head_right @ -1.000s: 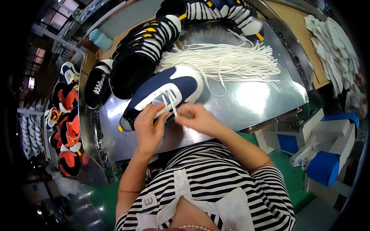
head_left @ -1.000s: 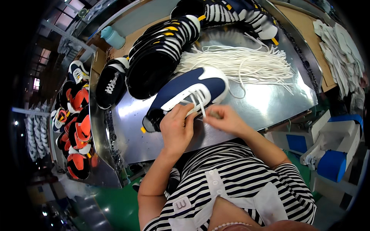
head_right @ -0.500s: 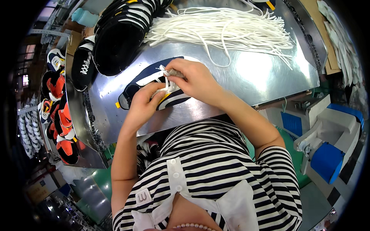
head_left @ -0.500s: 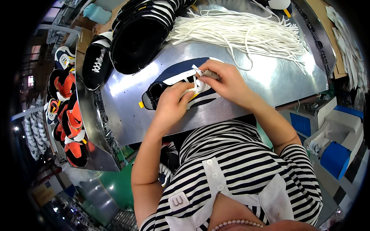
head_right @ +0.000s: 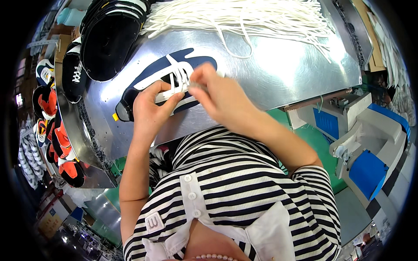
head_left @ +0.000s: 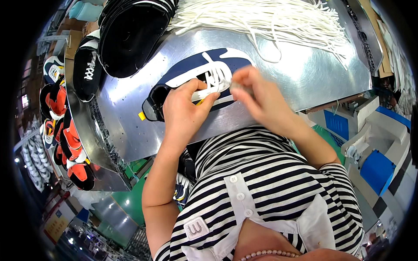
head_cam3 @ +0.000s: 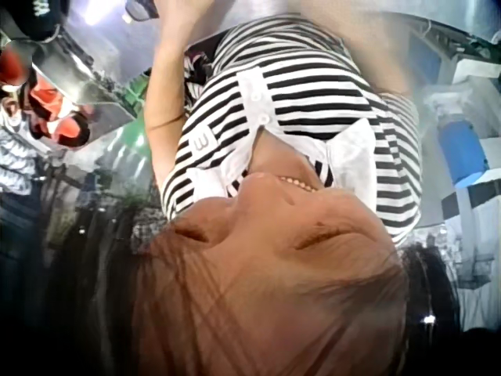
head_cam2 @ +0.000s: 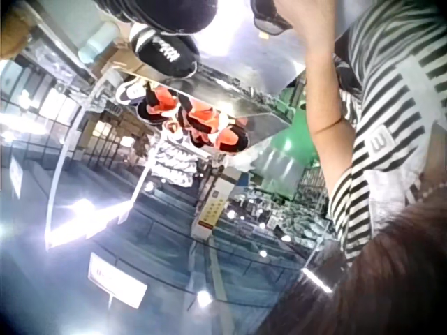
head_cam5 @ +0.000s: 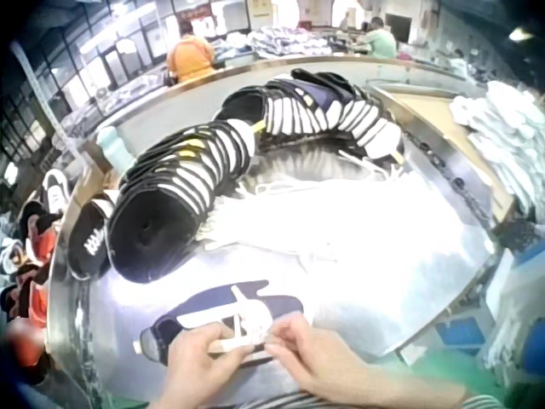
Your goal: The person inserts white laces into the eyelets of a shoe upper, threading them through sequentially and pulling the ends to even them out on the work surface.
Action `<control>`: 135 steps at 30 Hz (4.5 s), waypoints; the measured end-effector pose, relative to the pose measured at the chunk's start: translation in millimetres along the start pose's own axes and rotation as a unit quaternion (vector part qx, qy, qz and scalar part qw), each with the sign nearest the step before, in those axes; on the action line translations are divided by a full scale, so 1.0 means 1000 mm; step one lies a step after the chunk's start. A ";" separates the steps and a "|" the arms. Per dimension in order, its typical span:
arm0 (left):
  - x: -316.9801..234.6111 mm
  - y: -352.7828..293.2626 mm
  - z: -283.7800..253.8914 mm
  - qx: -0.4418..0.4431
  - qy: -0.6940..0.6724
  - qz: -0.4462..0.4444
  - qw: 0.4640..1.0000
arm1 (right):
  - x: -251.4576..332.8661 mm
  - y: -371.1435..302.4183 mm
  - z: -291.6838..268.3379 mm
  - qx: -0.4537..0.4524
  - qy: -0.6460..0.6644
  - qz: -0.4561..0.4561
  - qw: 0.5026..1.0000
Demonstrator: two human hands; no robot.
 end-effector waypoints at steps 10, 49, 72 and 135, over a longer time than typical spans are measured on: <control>0.010 -0.001 -0.004 -0.056 0.000 0.068 0.996 | -0.013 0.000 0.017 0.026 0.000 0.034 0.999; 0.050 -0.010 0.028 0.032 -0.036 0.213 0.976 | -0.027 0.054 0.023 0.046 -0.153 -0.094 0.983; 0.002 -0.029 0.013 -0.137 0.067 0.347 0.925 | 0.024 0.019 0.002 0.121 -0.387 -0.057 0.912; 0.013 -0.018 0.025 -0.222 -0.052 0.055 0.972 | 0.021 0.053 0.029 0.113 -0.352 -0.120 0.921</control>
Point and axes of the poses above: each hand's wrist, its own y-axis towards the middle knuckle, its own z-axis out of the palm, x = y × z, the point moved 1 cm from there along y, towards the middle knuckle, and after that the axes turned 4 degrees about y, right-handed, at the moved point
